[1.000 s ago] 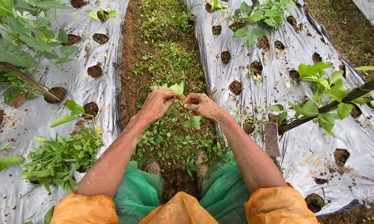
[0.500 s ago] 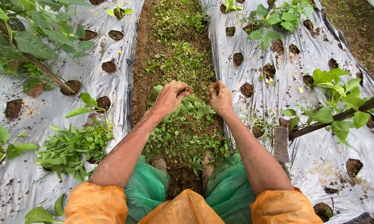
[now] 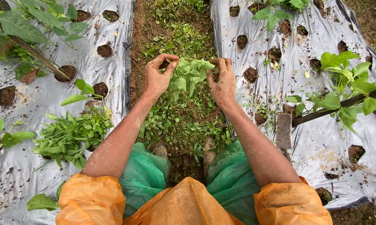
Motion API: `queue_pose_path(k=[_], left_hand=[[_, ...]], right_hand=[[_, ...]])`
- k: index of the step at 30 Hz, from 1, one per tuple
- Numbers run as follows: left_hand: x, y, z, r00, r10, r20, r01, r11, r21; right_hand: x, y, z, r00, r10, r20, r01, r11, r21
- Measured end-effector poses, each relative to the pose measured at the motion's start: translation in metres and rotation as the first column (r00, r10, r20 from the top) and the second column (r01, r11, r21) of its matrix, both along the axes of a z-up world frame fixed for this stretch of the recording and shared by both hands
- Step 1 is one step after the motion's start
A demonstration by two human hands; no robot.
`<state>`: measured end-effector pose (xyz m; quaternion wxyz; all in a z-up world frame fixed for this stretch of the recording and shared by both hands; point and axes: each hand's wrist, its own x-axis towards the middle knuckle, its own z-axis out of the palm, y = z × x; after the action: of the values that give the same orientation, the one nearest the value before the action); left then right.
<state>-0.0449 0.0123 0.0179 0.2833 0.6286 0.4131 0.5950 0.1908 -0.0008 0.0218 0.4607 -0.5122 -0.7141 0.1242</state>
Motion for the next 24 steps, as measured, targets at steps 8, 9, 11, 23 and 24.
queue_pose_path(k=[8, 9, 11, 23, 24], left_hand=[[0.01, -0.002, 0.002, 0.992, -0.032, 0.124, 0.033, 0.999, -0.005], [0.011, -0.002, 0.002, 0.989, -0.06, 0.136, 0.063, 0.998, -0.015], [0.014, -0.006, 0.005, 0.985, -0.089, 0.149, 0.093, 0.995, -0.024], [0.019, -0.017, 0.016, 0.99, -0.101, 0.101, 0.104, 0.994, -0.032], [0.019, -0.017, 0.018, 0.988, -0.092, 0.121, 0.097, 0.995, -0.035]], right_hand=[[0.002, -0.005, 0.008, 0.998, 0.058, 0.036, -0.058, 0.998, -0.024], [0.003, -0.003, 0.002, 0.993, 0.098, 0.069, -0.094, 0.994, -0.057], [0.004, 0.004, -0.012, 0.985, 0.138, 0.101, -0.129, 0.987, -0.091], [-0.002, 0.007, -0.019, 0.948, 0.184, 0.26, -0.146, 0.976, -0.161], [-0.002, 0.008, -0.018, 0.952, 0.161, 0.26, -0.123, 0.98, -0.158]])
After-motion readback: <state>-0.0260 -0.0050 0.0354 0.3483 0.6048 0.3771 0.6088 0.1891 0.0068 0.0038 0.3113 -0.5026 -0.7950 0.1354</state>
